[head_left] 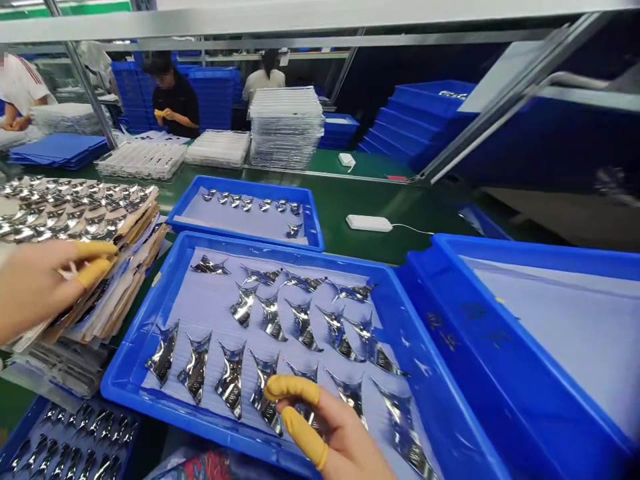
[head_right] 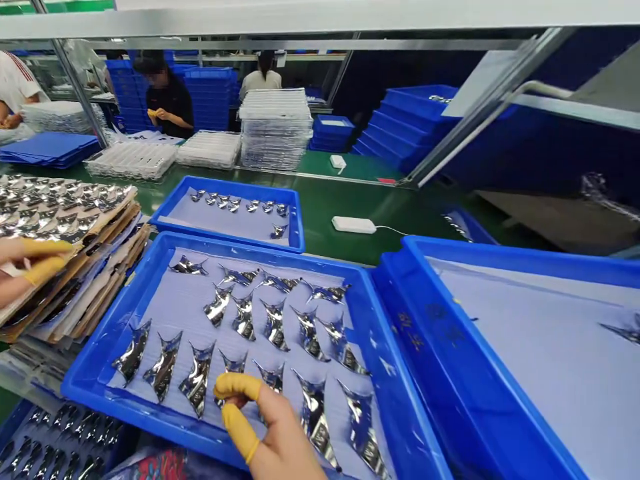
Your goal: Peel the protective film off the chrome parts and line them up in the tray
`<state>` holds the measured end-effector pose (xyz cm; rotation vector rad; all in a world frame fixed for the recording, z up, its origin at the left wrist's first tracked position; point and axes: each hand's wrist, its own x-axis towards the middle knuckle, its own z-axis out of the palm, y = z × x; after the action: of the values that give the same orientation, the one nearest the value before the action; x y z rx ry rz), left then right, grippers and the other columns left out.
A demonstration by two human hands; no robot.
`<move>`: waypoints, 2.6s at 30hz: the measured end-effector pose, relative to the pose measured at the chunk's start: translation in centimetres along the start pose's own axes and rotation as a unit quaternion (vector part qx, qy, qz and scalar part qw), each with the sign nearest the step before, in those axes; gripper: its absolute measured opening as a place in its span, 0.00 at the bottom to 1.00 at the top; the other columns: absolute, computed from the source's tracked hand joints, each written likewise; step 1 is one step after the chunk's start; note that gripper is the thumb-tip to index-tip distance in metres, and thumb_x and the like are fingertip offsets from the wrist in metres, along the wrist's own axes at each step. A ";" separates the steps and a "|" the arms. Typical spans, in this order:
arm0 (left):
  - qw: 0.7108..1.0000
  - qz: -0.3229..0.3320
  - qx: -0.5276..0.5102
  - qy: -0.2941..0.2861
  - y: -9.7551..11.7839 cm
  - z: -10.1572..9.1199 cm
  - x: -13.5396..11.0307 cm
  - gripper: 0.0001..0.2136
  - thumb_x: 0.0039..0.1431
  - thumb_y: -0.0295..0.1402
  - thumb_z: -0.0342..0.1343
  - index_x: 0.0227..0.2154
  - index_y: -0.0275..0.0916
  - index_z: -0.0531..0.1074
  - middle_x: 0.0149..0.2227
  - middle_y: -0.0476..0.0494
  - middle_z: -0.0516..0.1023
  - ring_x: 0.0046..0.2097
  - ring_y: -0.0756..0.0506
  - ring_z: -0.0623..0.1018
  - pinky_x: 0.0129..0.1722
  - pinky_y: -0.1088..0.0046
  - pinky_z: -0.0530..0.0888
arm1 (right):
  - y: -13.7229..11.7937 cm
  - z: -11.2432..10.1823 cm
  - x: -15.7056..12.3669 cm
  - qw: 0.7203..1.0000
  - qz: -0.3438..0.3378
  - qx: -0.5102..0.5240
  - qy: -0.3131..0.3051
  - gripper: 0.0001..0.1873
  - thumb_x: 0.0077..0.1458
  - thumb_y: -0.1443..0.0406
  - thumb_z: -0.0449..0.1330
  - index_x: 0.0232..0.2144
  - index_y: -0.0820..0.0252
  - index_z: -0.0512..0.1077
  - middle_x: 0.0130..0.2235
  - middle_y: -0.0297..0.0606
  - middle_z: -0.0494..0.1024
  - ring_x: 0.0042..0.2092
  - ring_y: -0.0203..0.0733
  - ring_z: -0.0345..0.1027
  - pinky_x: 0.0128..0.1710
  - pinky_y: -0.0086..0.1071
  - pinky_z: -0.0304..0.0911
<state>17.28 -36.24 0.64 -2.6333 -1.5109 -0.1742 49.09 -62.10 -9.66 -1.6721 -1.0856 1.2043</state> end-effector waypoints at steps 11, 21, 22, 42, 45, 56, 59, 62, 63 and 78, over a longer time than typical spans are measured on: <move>0.975 0.059 0.083 -0.195 14.3 10.8 8.5 0.13 0.64 0.37 0.56 0.48 0.35 0.71 0.47 0.40 0.76 0.46 0.42 0.78 0.45 0.57 0.77 | -0.6 -1.0 -3.2 0.999 -0.036 -0.007 -0.009 0.12 0.59 0.60 0.57 0.42 0.56 0.76 0.42 0.41 0.79 0.46 0.48 0.72 0.52 0.44 0.65; 0.973 0.082 0.121 -0.179 14.6 12.9 9.3 0.14 0.64 0.36 0.56 0.49 0.36 0.70 0.50 0.39 0.74 0.49 0.40 0.76 0.48 0.54 0.75 | -0.3 -1.6 -3.6 0.999 -0.041 -0.013 -0.009 0.10 0.59 0.63 0.56 0.38 0.58 0.77 0.41 0.40 0.79 0.45 0.46 0.72 0.50 0.41 0.65; 0.972 0.076 0.124 -0.184 14.2 13.2 9.6 0.14 0.64 0.36 0.56 0.49 0.35 0.71 0.50 0.39 0.74 0.49 0.40 0.76 0.48 0.54 0.75 | -0.5 -1.5 -3.6 0.999 -0.045 -0.019 -0.008 0.10 0.59 0.64 0.56 0.38 0.58 0.77 0.41 0.40 0.79 0.45 0.45 0.72 0.49 0.41 0.65; 0.797 0.228 -0.329 -0.452 16.5 0.0 3.9 0.09 0.51 0.40 0.58 0.22 0.44 0.76 0.26 0.46 0.75 0.31 0.44 0.72 0.33 0.70 0.71 | -1.9 -1.1 -0.9 0.943 -0.283 -0.139 0.106 0.16 0.60 0.68 0.57 0.51 0.58 0.68 0.47 0.43 0.76 0.50 0.45 0.68 0.51 0.43 0.66; 0.745 0.185 -0.446 -0.460 16.7 0.4 3.6 0.08 0.49 0.40 0.61 0.22 0.42 0.77 0.25 0.45 0.74 0.30 0.44 0.70 0.31 0.70 0.70 | -1.5 -1.2 -0.8 0.942 -0.277 -0.072 0.176 0.19 0.61 0.65 0.58 0.54 0.54 0.66 0.49 0.42 0.75 0.50 0.45 0.68 0.53 0.44 0.64; 0.497 -0.107 -0.772 -0.381 20.1 7.6 -6.4 0.19 0.46 0.53 0.66 0.26 0.40 0.75 0.22 0.47 0.73 0.21 0.53 0.66 0.23 0.78 0.64 | -0.7 -1.2 -1.0 0.949 -0.108 0.284 0.087 0.24 0.54 0.47 0.63 0.45 0.55 0.74 0.38 0.40 0.79 0.38 0.40 0.73 0.44 0.38 0.71; 0.439 -0.135 -0.794 -0.399 22.1 7.8 -8.8 0.21 0.44 0.54 0.67 0.29 0.40 0.77 0.21 0.47 0.74 0.21 0.53 0.66 0.23 0.78 0.64 | -1.9 -0.5 -0.9 0.932 -0.101 0.346 0.043 0.21 0.50 0.48 0.67 0.39 0.56 0.76 0.34 0.35 0.77 0.34 0.37 0.71 0.40 0.34 0.70; 0.394 -0.168 -0.799 -0.421 22.8 7.7 -9.6 0.21 0.40 0.52 0.70 0.27 0.39 0.78 0.21 0.46 0.75 0.21 0.52 0.68 0.23 0.77 0.64 | -2.7 -0.2 -0.9 0.914 -0.078 0.397 0.010 0.17 0.48 0.51 0.69 0.32 0.58 0.75 0.28 0.31 0.73 0.28 0.30 0.65 0.33 0.26 0.66; 0.389 -0.175 -0.798 -0.426 22.9 7.6 -9.7 0.21 0.39 0.51 0.71 0.26 0.38 0.78 0.21 0.46 0.75 0.22 0.52 0.69 0.23 0.76 0.64 | -2.8 -0.1 -1.0 0.910 -0.070 0.410 -0.007 0.17 0.47 0.52 0.70 0.30 0.58 0.75 0.27 0.30 0.72 0.26 0.29 0.63 0.31 0.25 0.65; 0.336 -0.177 -0.804 -0.458 23.1 7.3 -9.3 0.19 0.41 0.44 0.72 0.37 0.43 0.82 0.33 0.42 0.82 0.32 0.43 0.79 0.36 0.68 0.73 | -2.9 0.3 -1.7 0.940 -0.159 0.303 -0.019 0.18 0.49 0.52 0.67 0.26 0.60 0.69 0.24 0.33 0.69 0.28 0.36 0.66 0.31 0.32 0.67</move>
<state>32.99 -54.73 -8.61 -3.6568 -4.0281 -0.4202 47.99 -62.76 -6.57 -0.9651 -0.8466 1.1992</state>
